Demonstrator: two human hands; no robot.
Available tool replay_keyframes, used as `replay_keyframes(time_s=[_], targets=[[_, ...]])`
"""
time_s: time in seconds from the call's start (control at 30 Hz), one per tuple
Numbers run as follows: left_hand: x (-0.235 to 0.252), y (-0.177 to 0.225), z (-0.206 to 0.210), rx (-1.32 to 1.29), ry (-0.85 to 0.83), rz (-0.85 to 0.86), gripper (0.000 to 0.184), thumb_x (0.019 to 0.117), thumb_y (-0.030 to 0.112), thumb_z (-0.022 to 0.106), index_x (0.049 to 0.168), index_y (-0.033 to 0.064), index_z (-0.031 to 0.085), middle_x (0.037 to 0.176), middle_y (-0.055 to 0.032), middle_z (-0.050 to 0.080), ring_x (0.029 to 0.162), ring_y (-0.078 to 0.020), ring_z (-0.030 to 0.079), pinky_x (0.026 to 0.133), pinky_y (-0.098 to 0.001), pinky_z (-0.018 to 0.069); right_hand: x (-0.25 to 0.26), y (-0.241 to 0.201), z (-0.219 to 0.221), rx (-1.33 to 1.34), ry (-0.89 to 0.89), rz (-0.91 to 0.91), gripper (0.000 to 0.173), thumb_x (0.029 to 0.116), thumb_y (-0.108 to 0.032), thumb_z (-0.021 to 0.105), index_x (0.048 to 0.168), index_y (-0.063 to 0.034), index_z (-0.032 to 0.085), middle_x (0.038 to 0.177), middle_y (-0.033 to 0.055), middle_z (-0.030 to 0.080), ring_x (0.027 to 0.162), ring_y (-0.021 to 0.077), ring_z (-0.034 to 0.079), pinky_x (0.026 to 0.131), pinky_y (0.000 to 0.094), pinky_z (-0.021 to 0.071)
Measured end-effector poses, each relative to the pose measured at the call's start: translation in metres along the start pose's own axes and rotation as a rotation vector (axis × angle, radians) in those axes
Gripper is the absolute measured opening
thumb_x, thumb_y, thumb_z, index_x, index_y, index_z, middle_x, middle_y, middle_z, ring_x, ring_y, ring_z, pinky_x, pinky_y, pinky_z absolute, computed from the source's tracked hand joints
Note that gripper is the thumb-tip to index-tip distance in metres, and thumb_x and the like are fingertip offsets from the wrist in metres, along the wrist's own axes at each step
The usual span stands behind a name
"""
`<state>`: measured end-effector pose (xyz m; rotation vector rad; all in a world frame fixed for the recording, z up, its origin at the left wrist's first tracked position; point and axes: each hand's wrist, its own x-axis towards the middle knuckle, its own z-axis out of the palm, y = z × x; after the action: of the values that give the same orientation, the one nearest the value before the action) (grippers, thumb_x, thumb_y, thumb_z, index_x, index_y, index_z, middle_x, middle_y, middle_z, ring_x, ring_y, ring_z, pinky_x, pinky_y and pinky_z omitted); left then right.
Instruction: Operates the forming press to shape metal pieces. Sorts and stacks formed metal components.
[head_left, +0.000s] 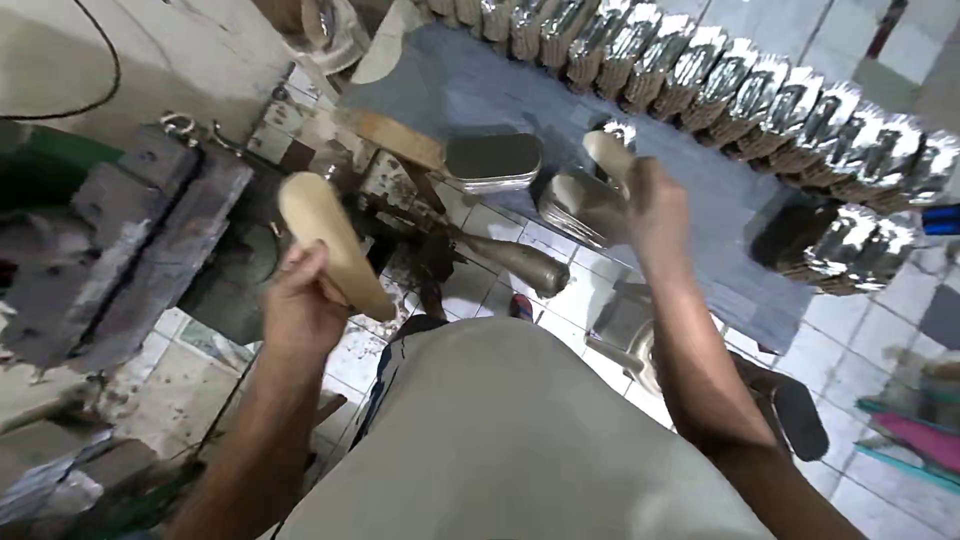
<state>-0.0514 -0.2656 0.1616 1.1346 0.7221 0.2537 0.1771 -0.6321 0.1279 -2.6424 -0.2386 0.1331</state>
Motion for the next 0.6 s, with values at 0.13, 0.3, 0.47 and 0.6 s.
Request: replay_keyframes(time_s=[0.13, 0.3, 0.47, 0.6], targets=[[0.004, -0.043, -0.033, 0.034, -0.036, -0.290, 0.034, 0.1093, 0.025, 0.042, 0.142, 0.0225, 0.047, 0.114, -0.0002, 0.067, 0.098, -0.0131, 0.068, 0.083, -0.0368, 0.0603, -0.016, -0.038, 0.025, -0.198, -0.059, 0.183, 0.049, 0.0939, -0.014, 0.070, 0.139, -0.0029, 0.055, 0.124, 0.0334, 0.064, 0.110, 0.0568, 0.063, 0.086, 0.0772, 0.0479], [0.077, -0.017, -0.105, 0.015, -0.203, -0.137, 0.032, 0.1072, 0.014, 0.045, 0.139, 0.0167, 0.047, 0.117, 0.0011, 0.066, 0.104, -0.0114, 0.068, 0.090, -0.0358, 0.0598, -0.046, -0.133, 0.074, 0.277, 0.026, 0.066, 0.026, 0.1044, -0.014, 0.052, 0.122, 0.0034, 0.062, 0.103, 0.0153, 0.069, 0.093, 0.0206, 0.068, 0.087, 0.0419, 0.0585], [0.117, 0.027, -0.105, -0.045, -0.361, 0.010, 0.037, 0.1081, 0.015, 0.045, 0.145, 0.0136, 0.045, 0.127, -0.0038, 0.065, 0.114, -0.0168, 0.066, 0.097, -0.0413, 0.0577, -0.085, -0.312, 0.142, 0.943, -0.244, 0.020, 0.022, 0.1084, -0.020, 0.050, 0.113, -0.0047, 0.065, 0.086, 0.0049, 0.067, 0.068, 0.0117, 0.064, 0.061, 0.0322, 0.0583], [0.117, 0.052, -0.107, -0.135, -0.440, 0.095, 0.041, 0.1063, 0.012, 0.048, 0.147, 0.0154, 0.047, 0.131, -0.0042, 0.064, 0.119, -0.0184, 0.064, 0.101, -0.0433, 0.0549, -0.075, -0.351, 0.127, 1.011, -0.468, -0.085, 0.015, 0.1055, -0.012, 0.053, 0.112, -0.0022, 0.062, 0.089, 0.0065, 0.064, 0.074, 0.0121, 0.061, 0.067, 0.0306, 0.0554]])
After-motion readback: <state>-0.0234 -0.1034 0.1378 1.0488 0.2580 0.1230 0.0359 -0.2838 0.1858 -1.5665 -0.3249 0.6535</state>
